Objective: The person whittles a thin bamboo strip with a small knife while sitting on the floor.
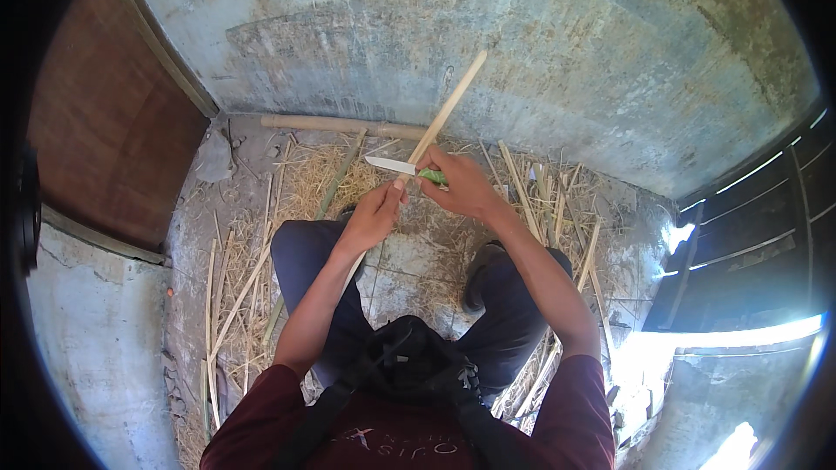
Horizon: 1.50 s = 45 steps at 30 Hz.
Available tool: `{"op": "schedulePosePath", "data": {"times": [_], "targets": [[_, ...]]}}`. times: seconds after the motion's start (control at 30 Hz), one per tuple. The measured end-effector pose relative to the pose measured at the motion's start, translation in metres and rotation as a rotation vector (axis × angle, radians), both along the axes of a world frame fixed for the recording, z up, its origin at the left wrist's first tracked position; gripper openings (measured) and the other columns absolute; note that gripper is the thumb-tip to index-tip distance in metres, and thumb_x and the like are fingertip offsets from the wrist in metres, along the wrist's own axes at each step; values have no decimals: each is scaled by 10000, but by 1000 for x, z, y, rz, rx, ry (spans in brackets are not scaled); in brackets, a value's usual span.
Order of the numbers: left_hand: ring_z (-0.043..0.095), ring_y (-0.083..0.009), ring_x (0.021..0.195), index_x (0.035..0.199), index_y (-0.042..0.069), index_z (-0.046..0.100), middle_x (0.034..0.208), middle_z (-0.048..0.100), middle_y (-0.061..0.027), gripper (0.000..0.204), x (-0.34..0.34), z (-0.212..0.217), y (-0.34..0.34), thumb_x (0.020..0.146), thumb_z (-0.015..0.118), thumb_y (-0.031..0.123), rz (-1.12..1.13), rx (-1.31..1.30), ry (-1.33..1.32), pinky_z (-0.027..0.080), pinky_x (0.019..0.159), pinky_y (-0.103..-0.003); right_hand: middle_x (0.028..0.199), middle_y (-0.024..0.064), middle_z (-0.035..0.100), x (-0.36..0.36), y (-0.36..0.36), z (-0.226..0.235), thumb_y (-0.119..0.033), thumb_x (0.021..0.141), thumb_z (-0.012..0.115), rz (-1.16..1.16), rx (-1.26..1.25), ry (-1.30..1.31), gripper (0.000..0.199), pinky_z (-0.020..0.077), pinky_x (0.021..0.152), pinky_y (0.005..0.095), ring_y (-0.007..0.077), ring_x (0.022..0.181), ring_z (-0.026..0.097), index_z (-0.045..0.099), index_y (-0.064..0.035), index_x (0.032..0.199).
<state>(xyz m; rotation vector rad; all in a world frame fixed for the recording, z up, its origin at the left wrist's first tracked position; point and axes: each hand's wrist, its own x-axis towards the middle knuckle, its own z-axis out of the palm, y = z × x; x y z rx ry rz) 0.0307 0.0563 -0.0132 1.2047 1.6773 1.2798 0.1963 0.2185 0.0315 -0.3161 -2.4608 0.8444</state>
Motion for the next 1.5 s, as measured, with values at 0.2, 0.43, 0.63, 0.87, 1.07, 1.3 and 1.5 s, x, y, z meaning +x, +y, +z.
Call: {"op": "schedulePosePath", "data": {"times": [0.2, 0.43, 0.63, 0.87, 1.07, 1.3, 1.5], "targets": [[557, -245, 712, 992, -15, 644, 755, 586, -136, 530, -2, 3, -1, 1188, 390, 407, 18, -6, 2, 462, 714, -426, 886, 170, 695, 1, -7, 7, -187, 975, 732, 36, 12, -57, 208, 515, 720, 481, 410, 825, 702, 611, -58, 1085], [553, -239, 690, 973, -10, 641, 731, 571, -131, 525, -1, 1, 0, 1188, 401, 404, 29, 8, 0, 457, 694, -425, 934, 189, 737, 1, -6, 3, -235, 970, 722, 43, 23, -83, 231, 525, 711, 512, 440, 832, 710, 631, -81, 1118], [530, -223, 660, 917, -10, 630, 686, 537, -109, 564, -2, 3, 0, 1187, 405, 431, 35, 16, 28, 445, 665, -425, 863, 200, 709, -1, -10, 1, -204, 971, 712, 40, 58, -50, 200, 500, 679, 521, 436, 787, 691, 631, -84, 1110], [480, -211, 643, 869, -19, 581, 676, 512, -104, 583, -2, 4, 1, 1182, 423, 447, 25, 34, -7, 428, 642, -427, 827, 199, 695, 0, -11, 3, -192, 965, 717, 37, 66, -20, 199, 488, 652, 518, 434, 742, 679, 630, -90, 1112], [436, -214, 633, 861, -39, 565, 655, 466, -124, 574, -4, 3, 1, 1179, 445, 423, 57, 32, 73, 415, 633, -444, 871, 198, 696, -1, -16, 7, -136, 969, 721, 16, 97, -32, 177, 488, 660, 506, 437, 763, 677, 606, -48, 1070], [452, -246, 646, 894, -51, 576, 672, 497, -156, 575, -4, 3, 3, 1171, 454, 438, 74, -25, 42, 420, 654, -467, 792, 161, 696, -4, -16, 3, -197, 964, 716, -57, 185, 13, 152, 496, 630, 533, 413, 706, 677, 631, -120, 1064], [539, -269, 686, 1053, -33, 671, 728, 574, -173, 506, -6, 5, 0, 1158, 490, 429, 57, -47, 69, 455, 694, -454, 789, 124, 698, -8, -20, 4, -188, 943, 727, -65, 236, 63, 112, 498, 605, 509, 381, 694, 681, 663, -127, 1011]]}}
